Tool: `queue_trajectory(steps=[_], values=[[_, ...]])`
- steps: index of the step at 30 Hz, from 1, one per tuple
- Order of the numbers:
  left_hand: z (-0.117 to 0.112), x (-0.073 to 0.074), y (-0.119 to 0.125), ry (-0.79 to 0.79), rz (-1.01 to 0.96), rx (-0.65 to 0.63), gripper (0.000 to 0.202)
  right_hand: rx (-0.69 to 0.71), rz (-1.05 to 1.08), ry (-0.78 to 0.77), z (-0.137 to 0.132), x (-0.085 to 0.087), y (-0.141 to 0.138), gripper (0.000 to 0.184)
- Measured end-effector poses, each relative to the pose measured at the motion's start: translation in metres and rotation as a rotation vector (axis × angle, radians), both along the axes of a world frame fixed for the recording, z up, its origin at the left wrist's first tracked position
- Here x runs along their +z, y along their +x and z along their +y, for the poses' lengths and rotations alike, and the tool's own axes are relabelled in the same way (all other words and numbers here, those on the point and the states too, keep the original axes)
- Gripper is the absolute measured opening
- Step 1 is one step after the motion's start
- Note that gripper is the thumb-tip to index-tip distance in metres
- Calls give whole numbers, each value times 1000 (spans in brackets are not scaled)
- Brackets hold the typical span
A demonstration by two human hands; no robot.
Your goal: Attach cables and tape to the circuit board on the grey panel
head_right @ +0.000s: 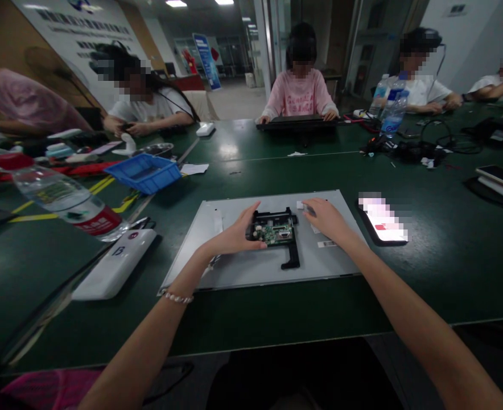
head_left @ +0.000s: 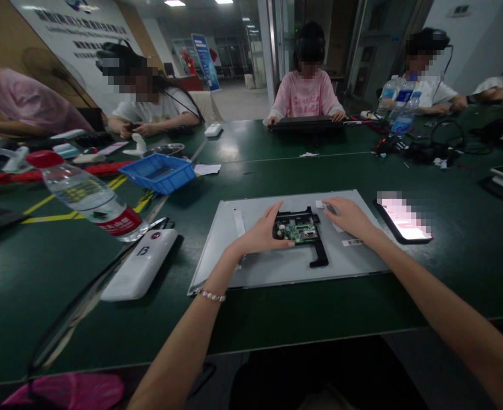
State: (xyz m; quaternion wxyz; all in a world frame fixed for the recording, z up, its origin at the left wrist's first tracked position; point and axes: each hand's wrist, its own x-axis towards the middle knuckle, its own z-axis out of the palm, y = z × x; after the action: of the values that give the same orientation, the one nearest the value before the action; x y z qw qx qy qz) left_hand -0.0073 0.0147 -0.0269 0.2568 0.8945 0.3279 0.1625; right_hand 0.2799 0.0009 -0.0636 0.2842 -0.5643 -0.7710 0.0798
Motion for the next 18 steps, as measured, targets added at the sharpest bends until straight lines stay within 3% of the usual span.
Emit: queue_trajectory(steps=[9, 13, 18], values=[[-1, -9, -1, 41, 64, 26, 104, -21, -85, -9, 18, 2, -10, 26], [-1, -9, -1, 61, 67, 25, 104, -76, -78, 17, 20, 14, -20, 25], [0, -10, -1, 79, 55, 14, 105, 30, -105, 41, 22, 33, -54, 24]])
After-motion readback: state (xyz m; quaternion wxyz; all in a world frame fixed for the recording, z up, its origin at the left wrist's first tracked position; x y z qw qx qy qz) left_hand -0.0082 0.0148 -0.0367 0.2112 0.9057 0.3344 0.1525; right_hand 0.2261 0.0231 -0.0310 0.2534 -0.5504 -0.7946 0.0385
